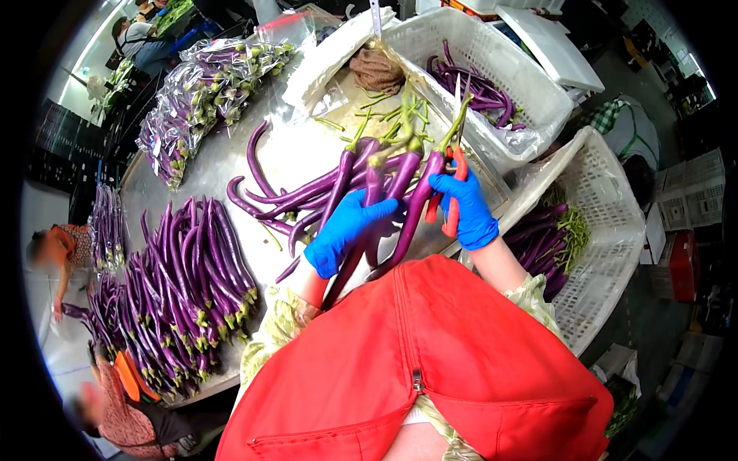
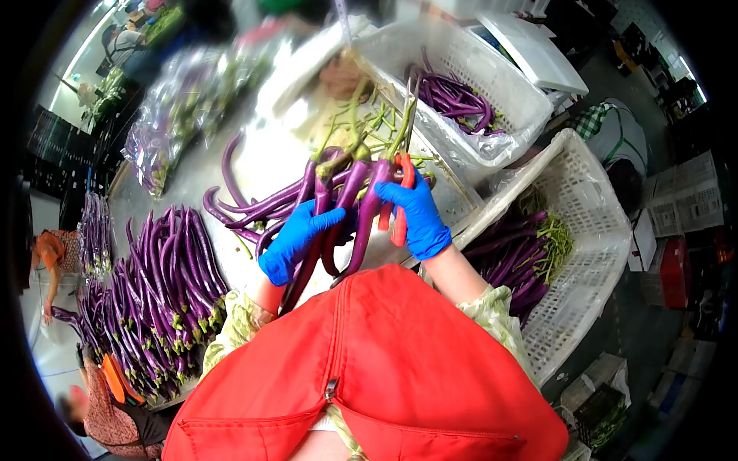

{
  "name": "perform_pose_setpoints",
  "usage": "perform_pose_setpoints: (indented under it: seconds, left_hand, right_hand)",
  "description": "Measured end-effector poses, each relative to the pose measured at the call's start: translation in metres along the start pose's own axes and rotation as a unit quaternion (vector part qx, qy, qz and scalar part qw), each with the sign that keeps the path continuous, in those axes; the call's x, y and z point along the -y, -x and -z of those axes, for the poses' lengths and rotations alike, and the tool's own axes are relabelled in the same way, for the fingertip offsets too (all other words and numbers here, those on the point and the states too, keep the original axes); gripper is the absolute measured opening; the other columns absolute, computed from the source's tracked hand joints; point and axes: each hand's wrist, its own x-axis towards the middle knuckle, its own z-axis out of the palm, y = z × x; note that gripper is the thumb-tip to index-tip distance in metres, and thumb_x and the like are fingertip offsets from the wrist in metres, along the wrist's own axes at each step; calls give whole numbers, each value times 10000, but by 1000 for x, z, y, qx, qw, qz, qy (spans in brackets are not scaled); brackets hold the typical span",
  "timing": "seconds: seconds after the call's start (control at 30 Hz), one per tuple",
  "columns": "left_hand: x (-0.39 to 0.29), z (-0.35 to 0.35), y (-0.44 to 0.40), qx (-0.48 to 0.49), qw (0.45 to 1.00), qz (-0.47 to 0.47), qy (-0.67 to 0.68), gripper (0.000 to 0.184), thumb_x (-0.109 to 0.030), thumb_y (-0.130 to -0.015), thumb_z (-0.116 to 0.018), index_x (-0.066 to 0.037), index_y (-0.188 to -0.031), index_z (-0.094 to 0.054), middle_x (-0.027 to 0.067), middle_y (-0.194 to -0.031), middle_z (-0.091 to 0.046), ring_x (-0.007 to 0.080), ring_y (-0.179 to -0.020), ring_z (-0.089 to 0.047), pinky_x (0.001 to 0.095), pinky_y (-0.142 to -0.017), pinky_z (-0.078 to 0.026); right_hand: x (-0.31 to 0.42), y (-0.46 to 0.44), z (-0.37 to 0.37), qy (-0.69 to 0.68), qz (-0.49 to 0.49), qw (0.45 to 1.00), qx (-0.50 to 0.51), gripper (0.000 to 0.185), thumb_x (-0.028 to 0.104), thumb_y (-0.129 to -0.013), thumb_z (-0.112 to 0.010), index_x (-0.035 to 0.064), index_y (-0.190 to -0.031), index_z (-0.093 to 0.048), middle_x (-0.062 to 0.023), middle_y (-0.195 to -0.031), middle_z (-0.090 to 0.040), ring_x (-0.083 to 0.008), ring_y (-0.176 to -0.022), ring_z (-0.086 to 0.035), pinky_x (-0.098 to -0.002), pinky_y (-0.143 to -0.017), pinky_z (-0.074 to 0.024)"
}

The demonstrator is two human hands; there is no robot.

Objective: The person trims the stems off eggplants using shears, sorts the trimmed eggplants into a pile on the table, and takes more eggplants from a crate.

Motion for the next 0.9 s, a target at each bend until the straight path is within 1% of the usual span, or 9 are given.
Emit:
perform_pose_setpoints:
  seconds: [0.1, 0.2, 0.3, 0.37, 0.4, 0.53, 0.63, 0.77, 0.9]
  left_hand:
    - [-2, 4, 4, 49, 997, 66, 2, 407, -219, -832, -639, 45, -1127, -547, 164, -987, -631, 241, -850, -633, 331, -753, -537]
    - [8, 4, 2, 91, 989, 115, 14, 395, -180, -815, -659, 47, -1118, -546, 159, -969, -632, 242, -841, -634, 334, -739, -541]
    - [17, 3, 6, 86, 987, 117, -74, 404, -253, -862, -608, 10, -1159, -535, 99, -997, -627, 180, -893, -606, 301, -804, -489]
    - [12, -7, 12, 76, 990, 61, -105, 439, -289, -887, -570, -8, -1217, -504, 74, -1097, -593, 149, -994, -558, 270, -879, -433]
    - [16, -7, 11, 67, 989, -27, -129, 538, -381, -884, -553, -25, -1277, -462, 59, -1135, -559, 121, -1025, -508, 260, -888, -403]
    - [-6, -20, 8, 78, 994, -68, -25, 527, -339, -871, -585, -29, -1277, -455, 60, -1143, -553, 131, -1033, -508, 285, -903, -403]
    - [-1, -22, -2, 94, 995, 24, -31, 511, -307, -863, -597, -35, -1271, -450, 67, -1172, -541, 171, -1088, -497, 305, -948, -382]
    - [-1, -31, -6, 100, 995, 10, -4, 506, -193, -783, -679, -34, -1216, -471, 83, -1100, -565, 182, -995, -543, 320, -882, -433]
    - [-19, -24, 1, 71, 996, 58, 21, 554, -145, -726, -712, -6, -1198, -458, 134, -1045, -575, 235, -887, -607, 329, -762, -506]
  right_hand:
    - [4, -5, 8, 12, -16, 999, 38, 608, 102, -764, -621, 57, -1297, -334, -74, -819, -593, -173, -548, -578, -294, -365, -437]
    - [8, 0, 13, 32, -103, 988, 110, 606, 112, -775, -589, 88, -1324, -335, -80, -953, -596, -190, -688, -628, -315, -398, -484]
    - [8, 5, 13, 35, -103, 988, 106, 573, 118, -777, -576, 92, -1308, -362, -78, -976, -598, -178, -711, -636, -300, -409, -495]
    - [6, 5, 18, 19, -109, 988, 107, 550, 116, -778, -568, 93, -1294, -378, -85, -1001, -595, -165, -736, -634, -291, -431, -505]
    - [5, 5, 18, 14, -110, 988, 106, 545, 112, -778, -566, 91, -1291, -382, -85, -1012, -591, -163, -742, -633, -288, -439, -507]
    - [3, 8, 11, -3, -88, 992, 86, 534, 93, -775, -569, 81, -1279, -392, -81, -987, -593, -161, -739, -627, -271, -465, -504]
    - [1, 7, 6, 8, -73, 994, 85, 539, 99, -776, -577, 76, -1281, -389, -76, -964, -597, -156, -696, -617, -270, -447, -487]
    - [10, 10, 0, 47, -77, 993, 81, 627, 108, -746, -624, 69, -1315, -364, -53, -918, -581, -133, -676, -589, -261, -425, -445]
    - [23, 15, 23, 74, -114, 988, 74, 610, 108, -765, -610, 6, -1312, -358, -109, -967, -588, -151, -580, -562, -252, -495, -458]
